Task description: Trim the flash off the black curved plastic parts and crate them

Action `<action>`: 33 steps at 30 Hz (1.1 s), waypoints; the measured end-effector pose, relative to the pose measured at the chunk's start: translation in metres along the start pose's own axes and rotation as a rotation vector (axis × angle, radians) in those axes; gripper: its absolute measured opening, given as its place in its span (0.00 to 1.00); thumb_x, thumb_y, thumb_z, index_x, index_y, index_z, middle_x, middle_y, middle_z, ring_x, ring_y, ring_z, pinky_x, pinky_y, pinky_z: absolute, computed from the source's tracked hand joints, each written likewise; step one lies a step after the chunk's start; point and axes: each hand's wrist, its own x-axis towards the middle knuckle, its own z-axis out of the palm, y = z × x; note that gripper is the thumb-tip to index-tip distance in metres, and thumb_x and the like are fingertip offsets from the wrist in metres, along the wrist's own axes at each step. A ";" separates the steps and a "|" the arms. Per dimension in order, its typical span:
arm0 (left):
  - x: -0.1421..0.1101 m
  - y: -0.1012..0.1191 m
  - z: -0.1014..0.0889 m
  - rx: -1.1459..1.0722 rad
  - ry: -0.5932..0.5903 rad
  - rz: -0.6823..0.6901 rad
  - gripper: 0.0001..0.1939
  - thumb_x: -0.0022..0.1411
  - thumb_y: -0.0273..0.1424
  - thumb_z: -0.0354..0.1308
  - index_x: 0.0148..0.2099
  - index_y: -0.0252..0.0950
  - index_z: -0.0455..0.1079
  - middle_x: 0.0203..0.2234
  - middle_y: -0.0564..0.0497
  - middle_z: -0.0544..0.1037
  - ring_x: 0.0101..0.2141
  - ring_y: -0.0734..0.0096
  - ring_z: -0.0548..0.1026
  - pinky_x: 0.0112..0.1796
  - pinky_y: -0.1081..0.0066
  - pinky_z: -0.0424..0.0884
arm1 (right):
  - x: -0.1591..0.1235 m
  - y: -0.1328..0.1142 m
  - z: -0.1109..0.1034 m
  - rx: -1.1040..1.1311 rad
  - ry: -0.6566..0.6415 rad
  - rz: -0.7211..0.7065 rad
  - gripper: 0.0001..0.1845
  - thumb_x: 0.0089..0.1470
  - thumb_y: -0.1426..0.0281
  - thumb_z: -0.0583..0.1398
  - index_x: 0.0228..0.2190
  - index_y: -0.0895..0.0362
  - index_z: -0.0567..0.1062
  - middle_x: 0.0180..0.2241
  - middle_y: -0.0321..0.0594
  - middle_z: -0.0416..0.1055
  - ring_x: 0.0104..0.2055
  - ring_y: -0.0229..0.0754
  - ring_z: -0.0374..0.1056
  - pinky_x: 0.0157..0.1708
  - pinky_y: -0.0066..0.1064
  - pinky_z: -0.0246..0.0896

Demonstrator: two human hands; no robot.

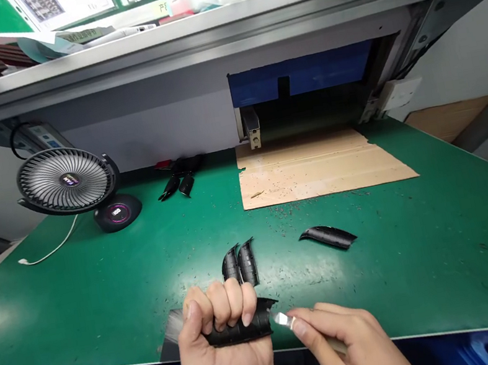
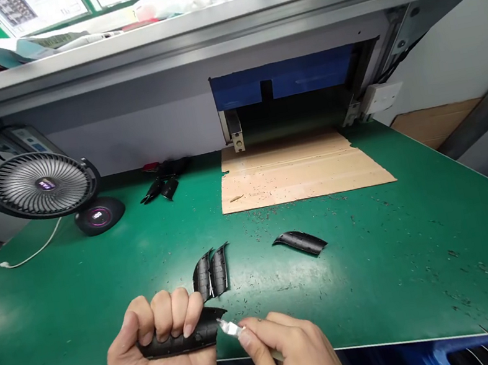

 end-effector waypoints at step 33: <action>0.078 0.022 -0.098 2.179 -0.625 0.272 0.26 0.63 0.29 0.55 0.61 0.38 0.54 0.48 0.41 0.67 0.49 0.52 0.63 0.46 0.53 0.68 | 0.007 0.149 -0.081 -0.726 0.532 0.403 0.38 0.55 0.52 0.45 0.55 0.67 0.67 0.50 0.56 0.67 0.49 0.61 0.66 0.41 0.48 0.66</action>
